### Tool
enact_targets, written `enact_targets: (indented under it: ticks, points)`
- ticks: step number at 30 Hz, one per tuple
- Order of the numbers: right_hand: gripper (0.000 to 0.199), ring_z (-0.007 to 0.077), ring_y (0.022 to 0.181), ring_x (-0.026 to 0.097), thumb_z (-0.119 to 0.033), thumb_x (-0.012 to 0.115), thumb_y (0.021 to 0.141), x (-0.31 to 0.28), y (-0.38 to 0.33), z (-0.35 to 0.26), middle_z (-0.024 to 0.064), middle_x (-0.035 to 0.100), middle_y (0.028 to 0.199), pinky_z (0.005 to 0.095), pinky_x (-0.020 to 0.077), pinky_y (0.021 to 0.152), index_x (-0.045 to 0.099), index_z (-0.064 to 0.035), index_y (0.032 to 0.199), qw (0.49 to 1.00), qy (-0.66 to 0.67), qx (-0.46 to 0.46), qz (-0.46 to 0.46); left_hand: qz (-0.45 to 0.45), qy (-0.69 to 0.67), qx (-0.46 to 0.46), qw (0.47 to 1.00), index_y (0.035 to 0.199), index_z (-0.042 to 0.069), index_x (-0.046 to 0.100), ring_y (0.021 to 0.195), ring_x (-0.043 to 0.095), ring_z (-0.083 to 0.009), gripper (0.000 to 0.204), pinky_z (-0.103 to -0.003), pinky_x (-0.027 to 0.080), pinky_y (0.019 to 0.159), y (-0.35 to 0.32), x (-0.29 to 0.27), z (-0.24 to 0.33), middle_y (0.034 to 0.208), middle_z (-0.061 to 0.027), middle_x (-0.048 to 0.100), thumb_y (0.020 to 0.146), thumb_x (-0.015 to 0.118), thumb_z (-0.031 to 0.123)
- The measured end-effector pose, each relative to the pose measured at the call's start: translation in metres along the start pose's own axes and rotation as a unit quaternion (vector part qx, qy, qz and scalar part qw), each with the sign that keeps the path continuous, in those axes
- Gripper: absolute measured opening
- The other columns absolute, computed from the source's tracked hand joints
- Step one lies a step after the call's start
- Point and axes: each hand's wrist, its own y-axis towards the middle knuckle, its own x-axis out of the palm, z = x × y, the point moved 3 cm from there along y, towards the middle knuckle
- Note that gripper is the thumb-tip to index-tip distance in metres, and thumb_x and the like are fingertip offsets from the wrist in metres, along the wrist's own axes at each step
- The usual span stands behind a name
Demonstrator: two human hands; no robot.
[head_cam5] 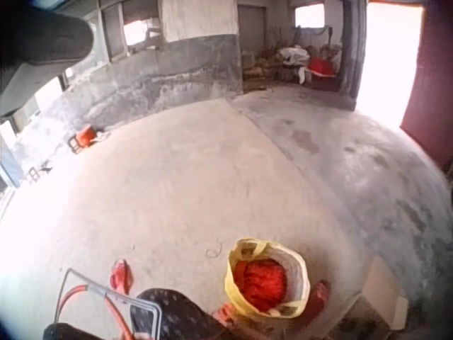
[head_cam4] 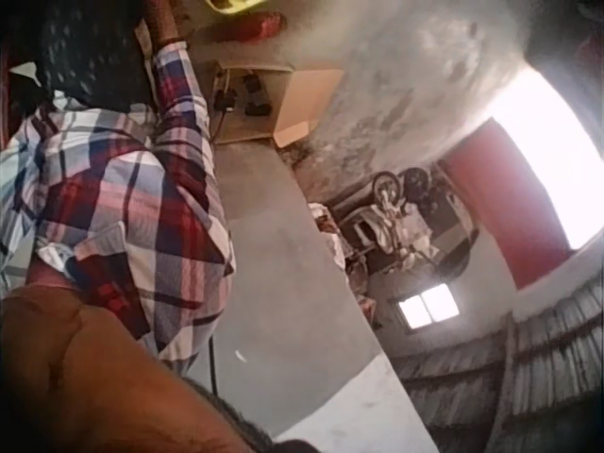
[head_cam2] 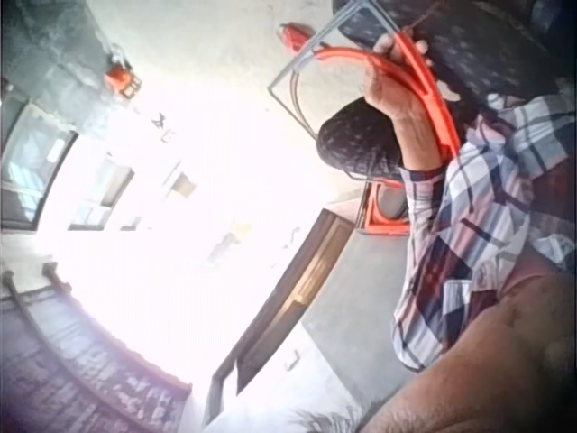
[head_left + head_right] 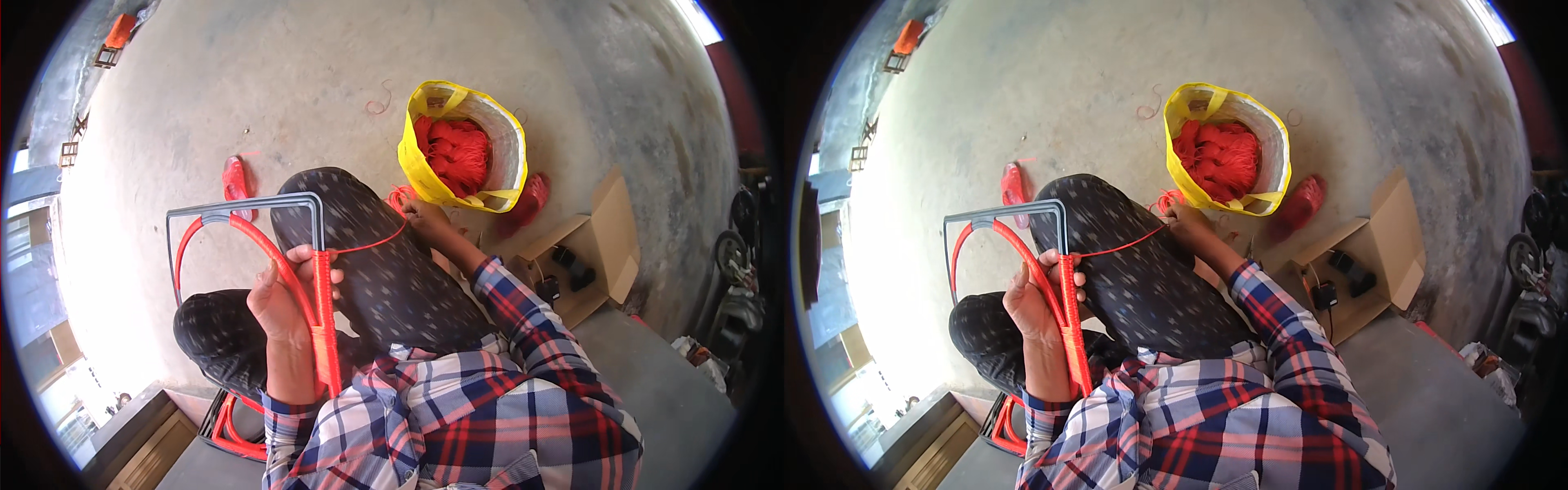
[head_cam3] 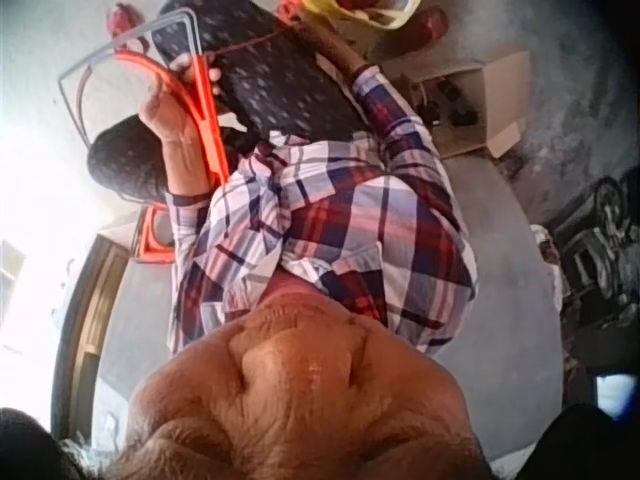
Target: The person sits on the floor and wraps a red cord around a black cable using a rectangular metal frame as a guide. They pull the cord from a yellow bag and repeatedly loop it around the cable, securing it in place.
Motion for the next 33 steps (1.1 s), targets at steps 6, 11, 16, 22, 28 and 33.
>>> enact_targets:
  ticks: [6, 11, 16, 22, 28, 33]
  points:
    - [0.018, 0.0349, 0.096, 0.065, -0.014, 0.059, 0.085, 0.011, 0.03, 0.042, 0.0185, 0.067, 0.101, 0.042, 0.0499, 0.082, 0.067, -0.0037, 0.097, 0.978, -0.172, -0.078, -0.084, 0.03, -0.02, -0.015, 0.999, 0.111, -0.003, 0.061, 0.082, 0.07, -0.0382, 0.052, -0.045, 0.059, 0.06, -0.002, -0.001, -0.001, 0.111, -0.0321, 0.064, 0.092, 0.057, 0.045]
    - [0.025, 0.0417, 0.096, 0.062, -0.024, 0.055, 0.089, 0.035, 0.034, 0.067, 0.0246, 0.063, 0.105, 0.0507, 0.0507, 0.081, 0.06, -0.0002, 0.096, 0.962, -0.238, -0.13, -0.02, 0.08, -0.011, -0.014, 0.997, 0.109, -0.005, 0.062, 0.076, 0.07, -0.0419, 0.056, -0.046, 0.059, 0.057, -0.007, 0.007, 0.002, 0.104, -0.0326, 0.067, 0.084, 0.063, 0.046]
    - [0.026, 0.0371, 0.098, 0.063, -0.022, 0.048, 0.094, 0.037, 0.02, 0.079, 0.024, 0.063, 0.103, 0.0474, 0.0489, 0.083, 0.061, -0.0003, 0.099, 0.958, -0.265, -0.111, -0.017, 0.09, -0.019, -0.017, 0.996, 0.106, -0.005, 0.064, 0.074, 0.07, -0.0426, 0.056, -0.045, 0.06, 0.056, -0.004, 0.006, 0.002, 0.101, -0.0327, 0.067, 0.083, 0.063, 0.046]
    - [0.024, 0.0328, 0.084, 0.068, -0.02, 0.063, 0.088, 0.0, 0.006, 0.06, 0.0222, 0.068, 0.092, 0.0416, 0.0501, 0.072, 0.066, 0.0004, 0.102, 0.977, -0.21, -0.009, -0.046, 0.066, -0.031, -0.015, 0.997, 0.107, -0.005, 0.064, 0.076, 0.071, -0.0424, 0.055, -0.045, 0.06, 0.056, -0.005, 0.002, 0.001, 0.102, -0.033, 0.067, 0.085, 0.062, 0.045]
    - [0.018, 0.0143, 0.066, 0.059, -0.02, 0.069, 0.088, -0.032, -0.028, 0.034, 0.0049, 0.067, 0.079, 0.0329, 0.0479, 0.062, 0.069, -0.0022, 0.092, 0.998, 0.028, 0.045, 0.025, 0.019, -0.024, -0.03, 0.999, 0.112, -0.004, 0.062, 0.08, 0.071, -0.0397, 0.055, -0.046, 0.06, 0.061, -0.006, 0.0, 0.0, 0.106, -0.0306, 0.067, 0.085, 0.061, 0.045]
    - [0.021, 0.0053, 0.066, 0.048, -0.017, 0.059, 0.098, -0.074, -0.073, -0.054, -0.0037, 0.056, 0.075, 0.0241, 0.0401, 0.059, 0.069, 0.0018, 0.097, 0.984, 0.165, 0.025, 0.065, -0.037, -0.043, -0.044, 0.997, 0.118, -0.008, 0.058, 0.086, 0.071, -0.041, 0.058, -0.044, 0.061, 0.065, -0.005, -0.007, -0.007, 0.106, -0.0278, 0.069, 0.088, 0.055, 0.042]
